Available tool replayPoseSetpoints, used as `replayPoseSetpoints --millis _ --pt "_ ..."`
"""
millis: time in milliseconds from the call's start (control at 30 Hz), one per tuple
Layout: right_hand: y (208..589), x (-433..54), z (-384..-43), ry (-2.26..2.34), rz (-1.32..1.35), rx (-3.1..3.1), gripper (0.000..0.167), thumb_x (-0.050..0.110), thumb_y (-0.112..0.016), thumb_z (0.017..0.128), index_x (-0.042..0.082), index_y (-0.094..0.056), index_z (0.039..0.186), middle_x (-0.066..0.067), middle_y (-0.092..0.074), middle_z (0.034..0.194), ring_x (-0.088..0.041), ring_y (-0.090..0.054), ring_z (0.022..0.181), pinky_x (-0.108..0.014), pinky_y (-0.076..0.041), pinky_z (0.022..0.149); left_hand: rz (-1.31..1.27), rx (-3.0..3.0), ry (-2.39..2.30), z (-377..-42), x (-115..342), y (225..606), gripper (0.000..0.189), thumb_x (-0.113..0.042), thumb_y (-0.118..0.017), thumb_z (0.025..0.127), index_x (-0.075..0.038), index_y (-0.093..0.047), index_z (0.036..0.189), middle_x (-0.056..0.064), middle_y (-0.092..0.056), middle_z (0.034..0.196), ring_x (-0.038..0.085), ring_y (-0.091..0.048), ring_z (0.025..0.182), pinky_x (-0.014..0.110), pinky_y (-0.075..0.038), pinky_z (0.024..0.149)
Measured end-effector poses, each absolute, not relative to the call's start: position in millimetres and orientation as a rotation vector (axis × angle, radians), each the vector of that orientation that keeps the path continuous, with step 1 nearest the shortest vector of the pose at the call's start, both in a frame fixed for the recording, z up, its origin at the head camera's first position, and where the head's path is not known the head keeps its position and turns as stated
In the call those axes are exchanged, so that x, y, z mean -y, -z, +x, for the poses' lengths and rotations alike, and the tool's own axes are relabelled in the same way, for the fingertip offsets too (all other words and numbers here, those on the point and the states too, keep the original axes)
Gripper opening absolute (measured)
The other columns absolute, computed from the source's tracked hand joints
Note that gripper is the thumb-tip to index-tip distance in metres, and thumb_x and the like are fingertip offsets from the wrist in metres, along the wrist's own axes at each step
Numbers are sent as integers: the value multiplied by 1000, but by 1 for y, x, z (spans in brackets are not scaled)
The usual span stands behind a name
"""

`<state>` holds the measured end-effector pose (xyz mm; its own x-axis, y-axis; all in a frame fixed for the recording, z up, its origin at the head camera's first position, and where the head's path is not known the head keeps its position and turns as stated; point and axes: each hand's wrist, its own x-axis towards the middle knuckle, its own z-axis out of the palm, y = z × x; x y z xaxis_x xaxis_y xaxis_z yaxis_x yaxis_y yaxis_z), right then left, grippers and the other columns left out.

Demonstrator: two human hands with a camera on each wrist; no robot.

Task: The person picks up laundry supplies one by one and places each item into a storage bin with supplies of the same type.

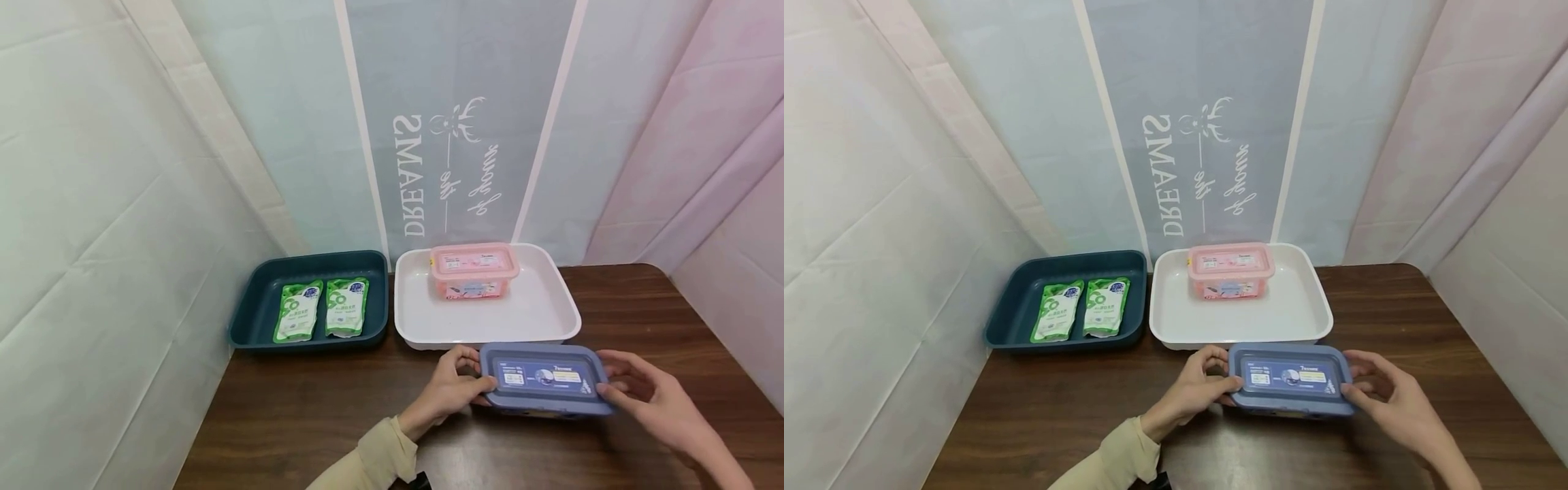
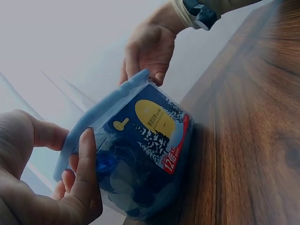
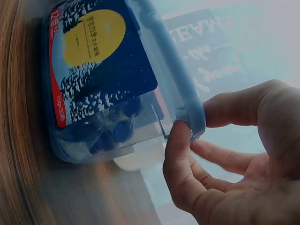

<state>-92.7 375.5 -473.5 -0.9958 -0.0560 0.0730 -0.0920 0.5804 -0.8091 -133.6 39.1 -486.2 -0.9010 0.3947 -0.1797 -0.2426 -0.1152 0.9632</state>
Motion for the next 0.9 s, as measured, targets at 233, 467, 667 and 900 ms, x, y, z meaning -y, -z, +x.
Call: replayPoseSetpoints --millis 233,467,667,900 --pt "475 -364 -95 -1633 103 2771 48 4 -76 98 -6 -56 140 16 -71 102 -1 -72 90 -32 -61 66 129 -1754 -2076 -128 -23 486 31 4 -77 90 -4 -58 113 6 -61 96 15 -70 67 34 -65 62" --pt "477 -347 -100 -1940 2 2746 37 8 -71 103 -8 -57 133 5 -70 106 -8 -72 88 -33 -64 73 104 -1767 -2092 -123 -3 482 34 6 -76 89 0 -58 116 8 -62 96 17 -71 70 29 -63 59" --pt "479 -334 -102 -2173 -39 2686 29 9 -68 104 -1 -59 130 -2 -68 108 -12 -72 87 -35 -65 75 70 -1786 -2066 -119 12 477 34 5 -77 89 1 -57 116 8 -61 97 17 -70 71 28 -62 58" --pt "483 -326 -103 -2327 35 2614 18 7 -65 106 8 -64 124 0 -69 106 -11 -71 86 -36 -65 74 69 -1774 -2060 -115 27 476 35 3 -77 91 2 -56 118 9 -61 100 17 -72 75 27 -63 61"
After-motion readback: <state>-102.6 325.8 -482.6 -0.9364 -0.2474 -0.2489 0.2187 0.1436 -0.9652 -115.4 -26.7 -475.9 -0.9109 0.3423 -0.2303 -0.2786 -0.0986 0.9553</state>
